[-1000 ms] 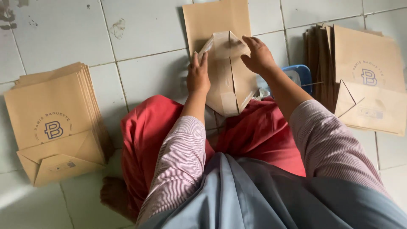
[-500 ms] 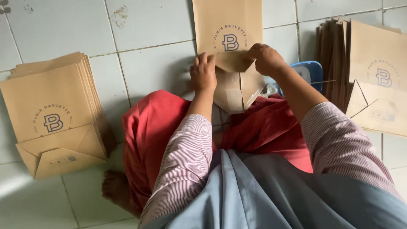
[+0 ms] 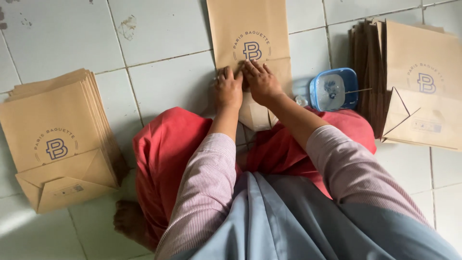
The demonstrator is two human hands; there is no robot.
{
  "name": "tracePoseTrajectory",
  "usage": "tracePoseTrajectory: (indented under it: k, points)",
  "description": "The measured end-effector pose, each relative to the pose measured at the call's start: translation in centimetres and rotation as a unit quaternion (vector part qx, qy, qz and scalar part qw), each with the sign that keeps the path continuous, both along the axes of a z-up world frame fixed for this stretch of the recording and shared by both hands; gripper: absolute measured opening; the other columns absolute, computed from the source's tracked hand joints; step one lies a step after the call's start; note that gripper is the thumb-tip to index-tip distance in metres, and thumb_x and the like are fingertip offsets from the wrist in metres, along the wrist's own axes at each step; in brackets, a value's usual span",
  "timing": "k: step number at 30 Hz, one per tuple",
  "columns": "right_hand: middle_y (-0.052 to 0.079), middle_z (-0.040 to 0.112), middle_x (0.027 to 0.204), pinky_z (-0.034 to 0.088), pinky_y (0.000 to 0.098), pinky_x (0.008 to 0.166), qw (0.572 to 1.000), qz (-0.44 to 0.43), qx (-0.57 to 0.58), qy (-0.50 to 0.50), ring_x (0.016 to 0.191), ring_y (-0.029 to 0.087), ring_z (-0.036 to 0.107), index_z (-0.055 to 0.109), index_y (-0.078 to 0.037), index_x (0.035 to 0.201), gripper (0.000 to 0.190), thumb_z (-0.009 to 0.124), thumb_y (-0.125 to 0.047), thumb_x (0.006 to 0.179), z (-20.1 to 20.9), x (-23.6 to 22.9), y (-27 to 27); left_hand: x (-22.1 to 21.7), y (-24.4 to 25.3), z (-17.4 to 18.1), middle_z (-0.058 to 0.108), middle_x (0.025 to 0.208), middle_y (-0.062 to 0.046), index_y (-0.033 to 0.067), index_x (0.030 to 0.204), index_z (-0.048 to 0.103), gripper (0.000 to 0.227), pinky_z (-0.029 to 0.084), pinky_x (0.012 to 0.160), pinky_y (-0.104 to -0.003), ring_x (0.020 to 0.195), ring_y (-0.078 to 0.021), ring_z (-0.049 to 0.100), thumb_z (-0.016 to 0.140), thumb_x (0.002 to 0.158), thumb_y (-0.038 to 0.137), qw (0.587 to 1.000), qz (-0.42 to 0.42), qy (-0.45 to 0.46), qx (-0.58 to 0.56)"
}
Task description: Applying glue and folding paper bags to assemble them
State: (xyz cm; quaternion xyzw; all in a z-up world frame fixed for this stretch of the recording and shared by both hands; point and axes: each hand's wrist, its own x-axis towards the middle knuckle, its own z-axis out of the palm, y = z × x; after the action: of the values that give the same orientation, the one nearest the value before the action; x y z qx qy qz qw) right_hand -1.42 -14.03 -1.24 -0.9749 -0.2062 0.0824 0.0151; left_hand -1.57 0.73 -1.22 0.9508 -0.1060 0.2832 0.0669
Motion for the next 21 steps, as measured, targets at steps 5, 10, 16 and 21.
tracePoseTrajectory:
  k: [5, 10, 16, 21]
  points:
    - [0.007, 0.027, 0.172, 0.029, 0.0575, 0.124, 0.995, -0.023, -0.049, 0.082, 0.157, 0.027, 0.026, 0.034, -0.015, 0.165, 0.070, 0.052, -0.015, 0.097, 1.6, -0.4, -2.2, -0.2, 0.1, -1.9, 0.058, 0.106, -0.012, 0.0295, 0.110, 0.072, 0.021, 0.051, 0.071, -0.049, 0.100, -0.0350, 0.065, 0.059, 0.096, 0.020, 0.994, -0.020, 0.102, -0.022]
    - [0.011, 0.029, 0.172, 0.022, 0.0645, 0.124, 0.989, -0.072, -0.050, 0.116, 0.156, 0.030, 0.031, 0.032, -0.012, 0.165, 0.069, 0.050, -0.018, 0.099, 1.7, 0.5, -7.9, -0.2, 0.4, -2.0, 0.058, 0.113, -0.013, 0.0305, 0.115, 0.073, 0.025, 0.048, 0.076, -0.051, 0.111, -0.0358, 0.062, 0.058, 0.098, 0.020, 0.989, -0.018, 0.147, -0.016]
    - [0.012, 0.025, 0.172, 0.012, 0.0639, 0.125, 0.972, -0.171, -0.046, 0.151, 0.157, 0.030, 0.027, 0.033, -0.009, 0.164, 0.073, 0.043, -0.052, 0.106, 2.8, 0.2, -6.2, 0.2, 0.3, 1.0, 0.048, 0.139, -0.012, 0.0323, 0.140, 0.060, 0.041, 0.043, 0.098, -0.060, 0.134, -0.0352, 0.049, 0.065, 0.100, 0.034, 0.920, -0.012, 0.392, -0.017]
    - [0.010, 0.018, 0.174, 0.000, 0.0682, 0.123, 0.966, -0.198, -0.070, 0.149, 0.160, 0.028, 0.017, 0.024, -0.012, 0.167, 0.089, 0.055, -0.060, 0.098, 5.3, -0.7, -4.6, 0.2, -0.1, 1.1, 0.044, 0.140, -0.010, 0.0325, 0.140, 0.059, 0.062, 0.037, 0.105, -0.072, 0.140, -0.0358, 0.043, 0.085, 0.084, 0.035, 0.918, 0.004, 0.394, -0.037]
